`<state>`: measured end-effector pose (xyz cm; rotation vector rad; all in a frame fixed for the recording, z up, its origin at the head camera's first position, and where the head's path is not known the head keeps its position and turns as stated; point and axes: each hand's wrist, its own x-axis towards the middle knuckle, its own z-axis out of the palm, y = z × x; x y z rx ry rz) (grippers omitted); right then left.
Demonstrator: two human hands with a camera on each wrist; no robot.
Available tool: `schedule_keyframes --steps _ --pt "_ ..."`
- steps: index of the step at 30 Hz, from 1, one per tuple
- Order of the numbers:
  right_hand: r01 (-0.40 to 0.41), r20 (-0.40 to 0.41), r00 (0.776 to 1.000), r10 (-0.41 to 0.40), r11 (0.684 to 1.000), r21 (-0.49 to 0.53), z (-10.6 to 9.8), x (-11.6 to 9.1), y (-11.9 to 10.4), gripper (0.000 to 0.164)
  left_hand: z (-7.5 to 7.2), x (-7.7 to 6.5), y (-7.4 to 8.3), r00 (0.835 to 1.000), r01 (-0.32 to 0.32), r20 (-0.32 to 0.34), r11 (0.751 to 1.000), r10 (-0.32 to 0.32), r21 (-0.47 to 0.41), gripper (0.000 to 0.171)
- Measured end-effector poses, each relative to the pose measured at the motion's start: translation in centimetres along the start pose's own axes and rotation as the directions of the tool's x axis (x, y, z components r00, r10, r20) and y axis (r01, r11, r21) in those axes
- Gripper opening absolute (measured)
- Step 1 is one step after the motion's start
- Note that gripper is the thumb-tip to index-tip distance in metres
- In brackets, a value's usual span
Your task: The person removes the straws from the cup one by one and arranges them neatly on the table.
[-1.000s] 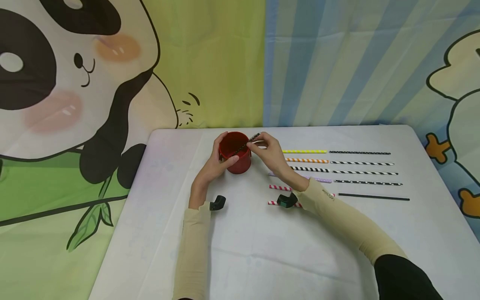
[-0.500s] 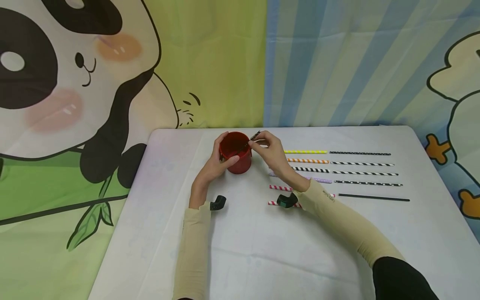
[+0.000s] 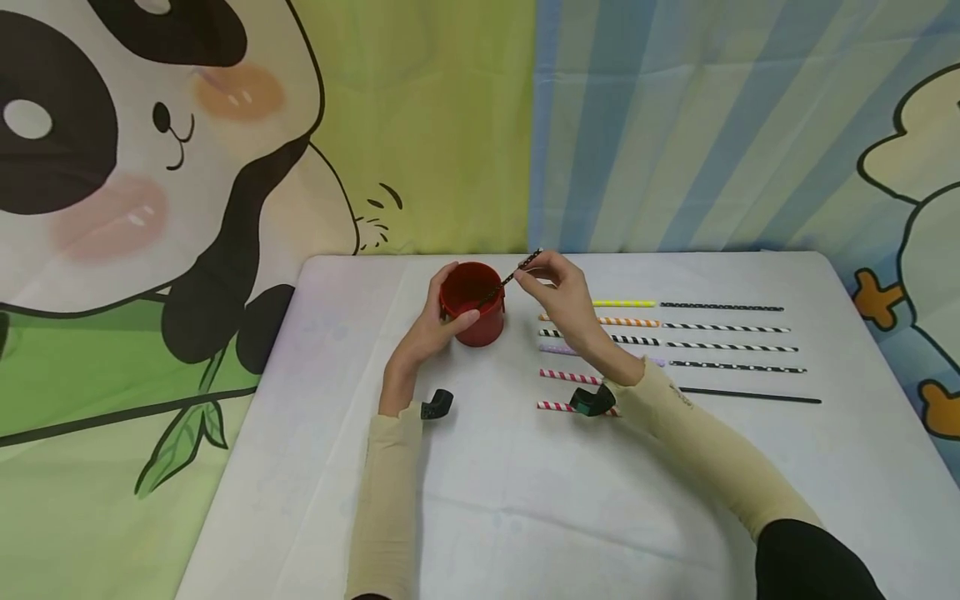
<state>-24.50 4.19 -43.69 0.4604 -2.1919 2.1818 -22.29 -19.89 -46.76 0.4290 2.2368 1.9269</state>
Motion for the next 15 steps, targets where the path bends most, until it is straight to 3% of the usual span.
schedule_keyframes --steps 9,15 --pt "0.005 -0.027 1.000 -0.004 1.000 0.029 -1.8 -0.9 -0.8 0.017 0.1 0.0 0.1 1.000 0.031 0.000 1.000 -0.031 0.004 0.087" --pt "0.017 -0.070 0.997 -0.012 0.997 0.069 -2.9 -1.2 -1.6 0.015 -0.3 0.7 -2.6 1.000 0.010 -0.027 0.999 -0.009 0.035 0.085"
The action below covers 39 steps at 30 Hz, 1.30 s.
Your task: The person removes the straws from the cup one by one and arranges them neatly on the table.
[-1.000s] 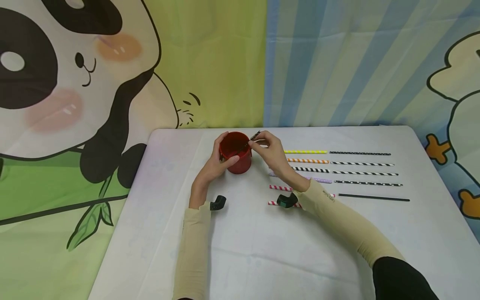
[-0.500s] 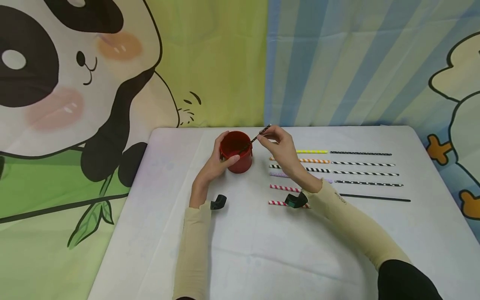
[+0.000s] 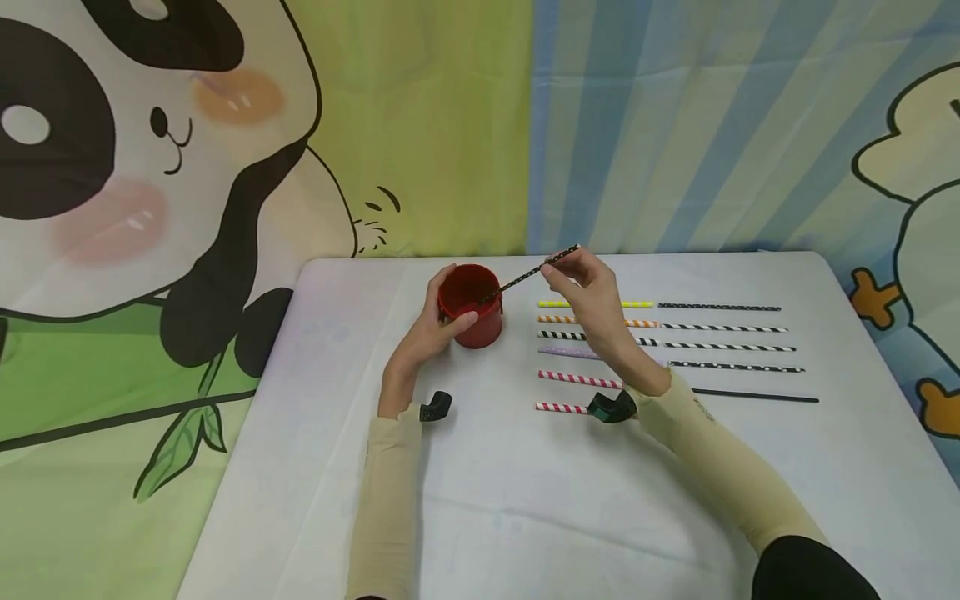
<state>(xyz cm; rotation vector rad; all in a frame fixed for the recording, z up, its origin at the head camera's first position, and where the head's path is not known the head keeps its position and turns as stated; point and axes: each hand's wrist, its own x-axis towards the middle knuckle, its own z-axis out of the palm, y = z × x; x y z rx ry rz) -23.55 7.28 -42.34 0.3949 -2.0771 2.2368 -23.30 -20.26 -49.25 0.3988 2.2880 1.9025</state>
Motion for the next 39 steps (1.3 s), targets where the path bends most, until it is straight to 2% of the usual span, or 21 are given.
schedule_keyframes --steps 1,9,15,20,25,29,33,37,39 --pt "0.002 -0.006 1.000 -0.002 1.000 0.010 -0.2 0.0 -0.2 0.014 0.0 0.1 -0.4 1.000 -0.002 -0.004 1.000 0.002 0.006 0.084" --pt "0.023 -0.036 0.999 -0.020 0.996 0.087 -1.9 -0.7 -1.3 0.012 -0.1 0.4 -0.2 1.000 0.011 0.012 1.000 -0.010 -0.012 0.087" --pt "0.050 -0.051 0.998 -0.045 0.993 0.107 -3.3 -1.1 -2.3 0.012 0.0 0.3 -0.4 1.000 0.003 -0.003 1.000 -0.003 -0.001 0.086" --pt "0.067 -0.032 0.997 -0.066 0.996 0.053 -4.2 -1.4 -2.6 0.014 -0.1 0.2 -0.6 1.000 -0.014 -0.004 1.000 0.014 0.003 0.085" --pt "0.067 -0.002 0.998 -0.067 0.997 -0.039 -4.6 -1.7 -2.4 0.018 -0.2 0.2 -0.5 1.000 -0.001 0.003 1.000 0.001 -0.003 0.087" --pt "0.086 0.012 0.996 -0.085 0.985 -0.147 -4.9 -1.9 -2.2 0.019 -0.1 -0.1 0.7 1.000 0.011 0.014 1.000 -0.010 -0.015 0.088" --pt "0.122 0.021 0.992 -0.122 0.942 -0.311 -5.2 -2.1 -2.2 0.019 0.1 -0.6 2.3 0.999 0.019 0.027 1.000 -0.019 -0.018 0.088" --pt "0.187 0.050 0.981 -0.187 0.852 -0.490 -5.6 -2.3 -2.3 0.017 0.2 -0.8 2.8 0.999 0.024 0.029 1.000 -0.023 -0.020 0.087" --pt "0.231 0.073 0.971 -0.228 0.805 -0.547 -5.8 -2.4 -2.3 0.016 0.2 -0.8 2.8 0.999 0.022 0.027 0.999 -0.021 -0.026 0.087"
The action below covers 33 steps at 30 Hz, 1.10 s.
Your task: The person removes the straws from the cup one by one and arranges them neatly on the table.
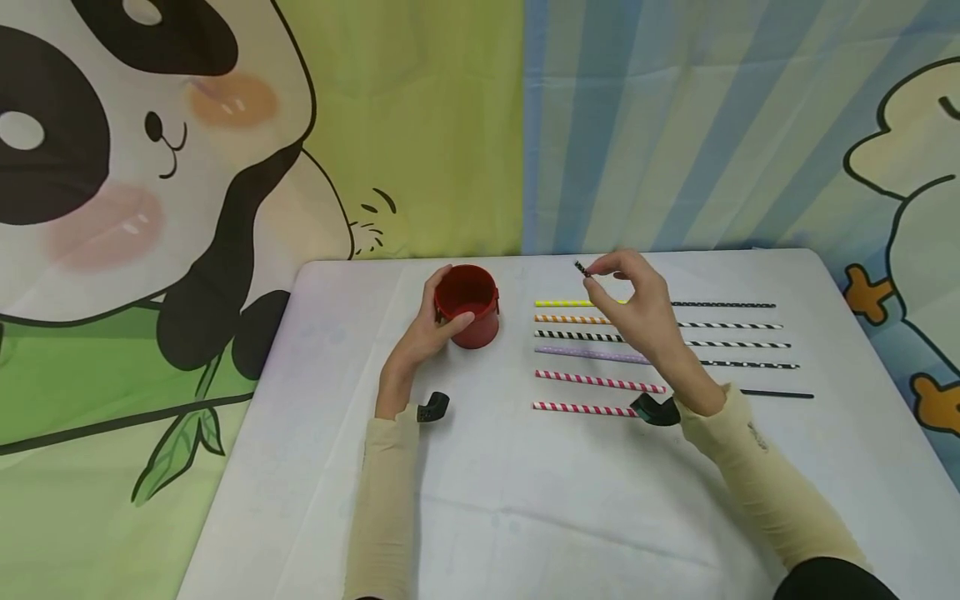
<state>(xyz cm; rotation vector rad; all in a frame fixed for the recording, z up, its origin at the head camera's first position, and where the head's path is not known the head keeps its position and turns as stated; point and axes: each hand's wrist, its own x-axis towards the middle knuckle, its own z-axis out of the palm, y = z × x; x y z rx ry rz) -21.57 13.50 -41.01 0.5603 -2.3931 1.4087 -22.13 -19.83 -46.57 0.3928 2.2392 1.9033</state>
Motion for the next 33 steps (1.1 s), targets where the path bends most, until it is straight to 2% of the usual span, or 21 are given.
schedule_keyframes --steps 4,7,9,12,15,20,27,33 --pt "0.087 0.016 0.996 -0.086 0.993 -0.080 -0.1 -0.2 0.3 0.014 0.0 0.0 -0.1 1.000 -0.007 -0.001 1.000 0.007 -0.010 0.087" --pt "0.153 0.039 0.988 -0.149 0.977 -0.151 0.1 -0.4 0.6 0.012 0.0 0.1 -0.2 1.000 -0.004 0.000 1.000 0.004 -0.007 0.087" --pt "0.210 0.055 0.978 -0.203 0.952 -0.224 0.2 -0.5 0.8 0.011 -0.1 0.1 -0.2 1.000 -0.003 0.003 1.000 0.003 -0.003 0.088" --pt "0.300 0.088 0.954 -0.287 0.892 -0.337 0.5 -0.9 1.1 0.012 -0.1 0.1 -0.2 1.000 -0.004 0.008 1.000 0.004 0.003 0.088" --pt "0.354 0.125 0.935 -0.332 0.843 -0.406 0.7 -1.4 1.4 0.013 -0.1 0.2 -0.2 1.000 -0.007 0.007 1.000 0.007 0.006 0.088" --pt "0.377 0.184 0.926 -0.330 0.816 -0.438 1.0 -2.1 2.1 0.012 -0.1 0.1 -0.2 1.000 -0.009 0.001 1.000 0.009 0.004 0.087" --pt "0.371 0.275 0.924 -0.265 0.787 -0.493 0.6 -3.0 2.9 0.012 -0.4 0.9 -2.8 0.999 -0.048 -0.015 0.999 0.049 0.017 0.086" --pt "0.364 0.304 0.924 -0.230 0.770 -0.523 -0.3 -3.9 3.3 0.014 -0.2 0.3 -0.9 0.999 -0.037 0.005 0.999 0.037 -0.003 0.089"
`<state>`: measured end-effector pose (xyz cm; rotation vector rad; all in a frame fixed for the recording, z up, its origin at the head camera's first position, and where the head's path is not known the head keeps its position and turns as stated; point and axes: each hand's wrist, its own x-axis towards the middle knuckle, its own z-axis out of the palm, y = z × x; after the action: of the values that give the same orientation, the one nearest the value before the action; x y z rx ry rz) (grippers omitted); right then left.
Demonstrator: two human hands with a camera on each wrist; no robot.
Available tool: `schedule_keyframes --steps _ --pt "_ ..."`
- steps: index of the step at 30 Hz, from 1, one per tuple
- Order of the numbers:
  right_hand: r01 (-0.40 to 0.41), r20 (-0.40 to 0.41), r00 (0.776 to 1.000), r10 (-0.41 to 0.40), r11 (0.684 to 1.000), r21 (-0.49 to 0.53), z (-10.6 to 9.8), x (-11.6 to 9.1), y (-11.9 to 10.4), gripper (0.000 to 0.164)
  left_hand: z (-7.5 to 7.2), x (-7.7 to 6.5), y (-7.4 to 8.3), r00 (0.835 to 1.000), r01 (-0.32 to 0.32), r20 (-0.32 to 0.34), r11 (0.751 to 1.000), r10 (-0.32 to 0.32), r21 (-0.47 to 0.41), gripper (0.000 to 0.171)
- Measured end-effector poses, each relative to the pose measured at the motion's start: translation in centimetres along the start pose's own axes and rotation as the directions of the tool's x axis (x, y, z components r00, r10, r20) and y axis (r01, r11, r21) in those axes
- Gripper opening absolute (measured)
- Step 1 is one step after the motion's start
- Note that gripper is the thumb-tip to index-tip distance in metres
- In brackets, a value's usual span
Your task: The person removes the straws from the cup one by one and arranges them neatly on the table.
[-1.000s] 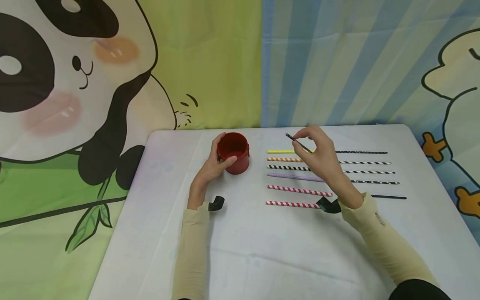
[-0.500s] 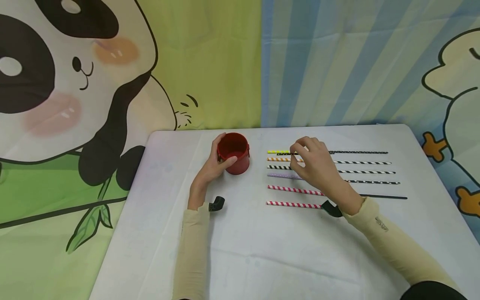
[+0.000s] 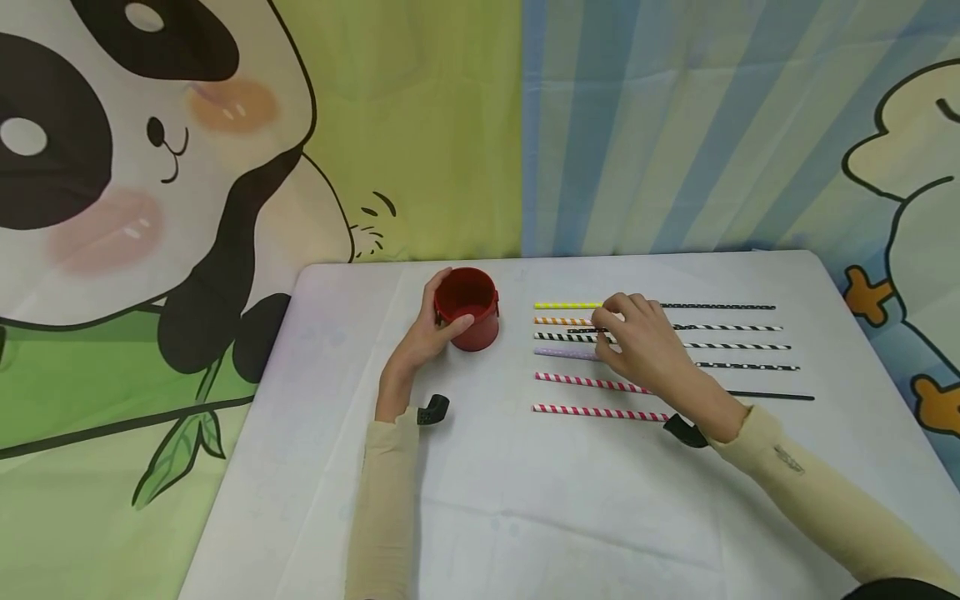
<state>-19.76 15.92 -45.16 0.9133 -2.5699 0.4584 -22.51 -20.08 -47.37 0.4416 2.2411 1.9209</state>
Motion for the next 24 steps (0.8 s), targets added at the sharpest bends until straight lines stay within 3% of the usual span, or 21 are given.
schedule_keyframes --steps 8,24 --pt "-0.012 -0.009 1.000 0.012 1.000 -0.012 -0.5 -1.9 0.9 0.014 0.2 -0.1 0.2 1.000 0.005 0.008 1.000 -0.004 -0.015 0.088" --pt "-0.064 0.045 0.997 0.066 0.997 -0.044 -2.4 -6.5 2.3 0.017 0.1 -0.2 0.6 0.999 0.040 -0.011 0.999 -0.040 0.005 0.088"
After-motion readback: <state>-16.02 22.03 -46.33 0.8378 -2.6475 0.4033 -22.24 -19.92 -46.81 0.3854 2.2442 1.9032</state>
